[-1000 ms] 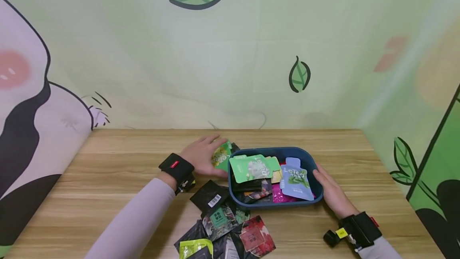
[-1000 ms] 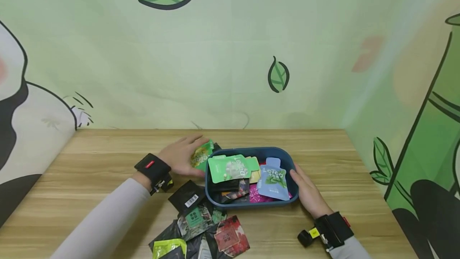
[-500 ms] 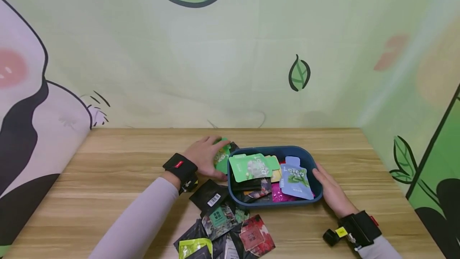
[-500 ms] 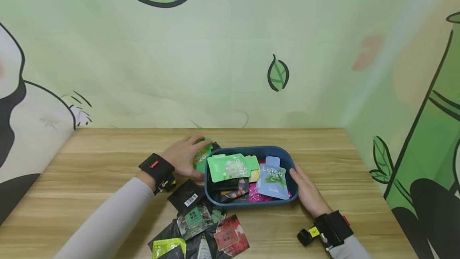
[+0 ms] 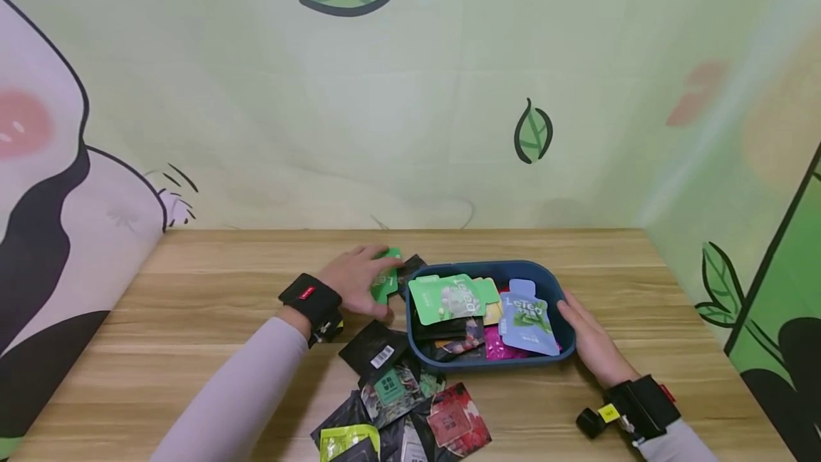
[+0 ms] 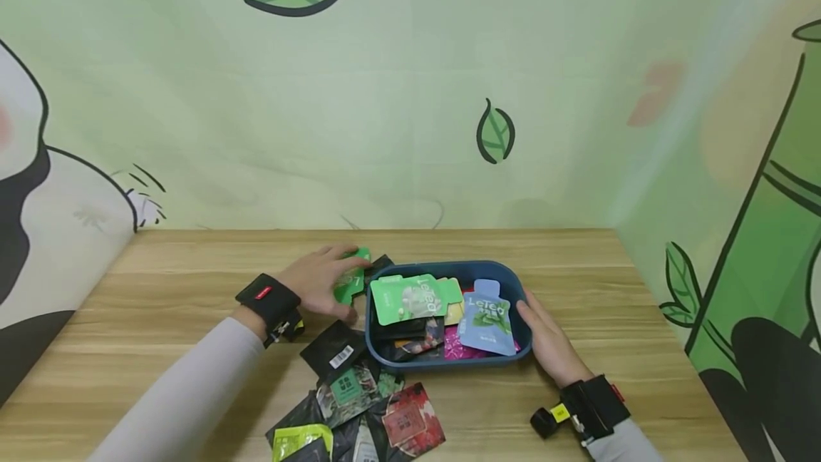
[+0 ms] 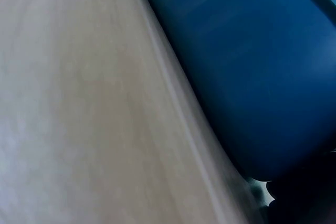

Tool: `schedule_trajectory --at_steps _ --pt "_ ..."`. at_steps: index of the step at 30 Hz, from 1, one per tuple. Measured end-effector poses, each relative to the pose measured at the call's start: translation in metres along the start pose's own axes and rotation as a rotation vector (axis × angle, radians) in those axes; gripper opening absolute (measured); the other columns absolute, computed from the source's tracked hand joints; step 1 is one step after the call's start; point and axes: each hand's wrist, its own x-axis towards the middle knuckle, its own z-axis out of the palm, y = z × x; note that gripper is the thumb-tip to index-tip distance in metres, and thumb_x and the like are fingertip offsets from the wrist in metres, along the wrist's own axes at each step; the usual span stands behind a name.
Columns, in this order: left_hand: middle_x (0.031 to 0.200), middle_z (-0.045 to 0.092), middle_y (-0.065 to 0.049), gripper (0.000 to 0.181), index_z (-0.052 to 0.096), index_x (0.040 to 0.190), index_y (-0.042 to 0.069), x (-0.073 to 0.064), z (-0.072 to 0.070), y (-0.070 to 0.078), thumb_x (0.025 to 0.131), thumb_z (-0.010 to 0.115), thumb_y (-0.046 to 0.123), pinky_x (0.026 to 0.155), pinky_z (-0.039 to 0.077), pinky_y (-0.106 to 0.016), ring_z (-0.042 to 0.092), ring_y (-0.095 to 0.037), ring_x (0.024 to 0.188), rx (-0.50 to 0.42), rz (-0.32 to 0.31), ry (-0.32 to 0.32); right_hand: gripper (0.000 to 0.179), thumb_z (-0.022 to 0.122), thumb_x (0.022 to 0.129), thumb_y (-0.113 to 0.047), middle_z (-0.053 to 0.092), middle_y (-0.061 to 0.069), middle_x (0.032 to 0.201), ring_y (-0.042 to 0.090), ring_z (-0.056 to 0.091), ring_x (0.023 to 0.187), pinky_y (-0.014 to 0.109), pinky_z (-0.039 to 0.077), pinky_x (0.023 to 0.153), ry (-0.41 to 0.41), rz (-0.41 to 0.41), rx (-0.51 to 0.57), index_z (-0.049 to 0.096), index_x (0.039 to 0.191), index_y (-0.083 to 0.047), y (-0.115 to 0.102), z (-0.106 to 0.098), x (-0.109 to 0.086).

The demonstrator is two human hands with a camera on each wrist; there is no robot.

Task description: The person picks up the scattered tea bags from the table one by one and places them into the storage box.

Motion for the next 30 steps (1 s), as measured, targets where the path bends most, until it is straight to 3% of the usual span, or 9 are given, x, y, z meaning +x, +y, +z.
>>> schedule_trajectory --at_steps 4,10,16,24,30 --pt "0.149 0.044 -0.011 0.076 0.056 0.137 0.028 0.0 0.003 -0.002 0.073 0.06 0.07 0.092 0.046 -0.054 0.05 -0.037 0.124 -0.005 -0.025 0.054 0.081 0.028 0.104 -0.052 0.001 0.022 0.166 0.04 -0.002 0.151 0.059 0.003 0.116 0.005 0.014 -0.015 0.003 0.16 0.002 0.0 -0.001 0.0" --pt "0.138 0.048 -0.005 0.052 0.058 0.125 0.028 0.002 0.008 -0.006 0.077 0.064 0.048 0.081 0.048 -0.044 0.052 -0.028 0.108 0.009 -0.063 0.092 0.083 0.028 0.104 -0.054 0.002 0.022 0.166 0.039 -0.001 0.151 0.06 0.003 0.116 0.005 0.008 -0.008 0.004 0.16 0.002 0.0 0.0 0.0" --pt "0.137 0.049 -0.008 0.056 0.056 0.124 0.024 -0.002 0.004 -0.009 0.071 0.072 0.032 0.084 0.048 -0.047 0.054 -0.031 0.111 -0.038 -0.093 0.12 0.083 0.028 0.104 -0.053 0.002 0.022 0.166 0.04 -0.001 0.151 0.06 0.003 0.116 0.004 -0.003 -0.007 0.004 0.16 0.003 0.0 0.0 0.0" --pt "0.137 0.048 -0.009 0.065 0.055 0.125 0.021 -0.005 0.006 -0.017 0.064 0.075 0.032 0.088 0.048 -0.045 0.054 -0.029 0.11 -0.05 -0.133 0.177 0.083 0.028 0.104 -0.054 0.001 0.021 0.166 0.039 -0.002 0.151 0.06 0.003 0.116 0.007 0.011 -0.013 0.003 0.16 0.001 0.0 0.001 0.0" --pt "0.136 0.048 -0.009 0.065 0.057 0.127 0.017 -0.005 -0.004 -0.013 0.066 0.075 0.031 0.088 0.049 -0.042 0.056 -0.025 0.105 -0.089 -0.128 0.232 0.084 0.028 0.103 -0.054 0.001 0.022 0.166 0.04 -0.002 0.151 0.06 0.003 0.116 0.008 0.016 -0.013 0.002 0.16 0.002 0.0 0.001 0.0"
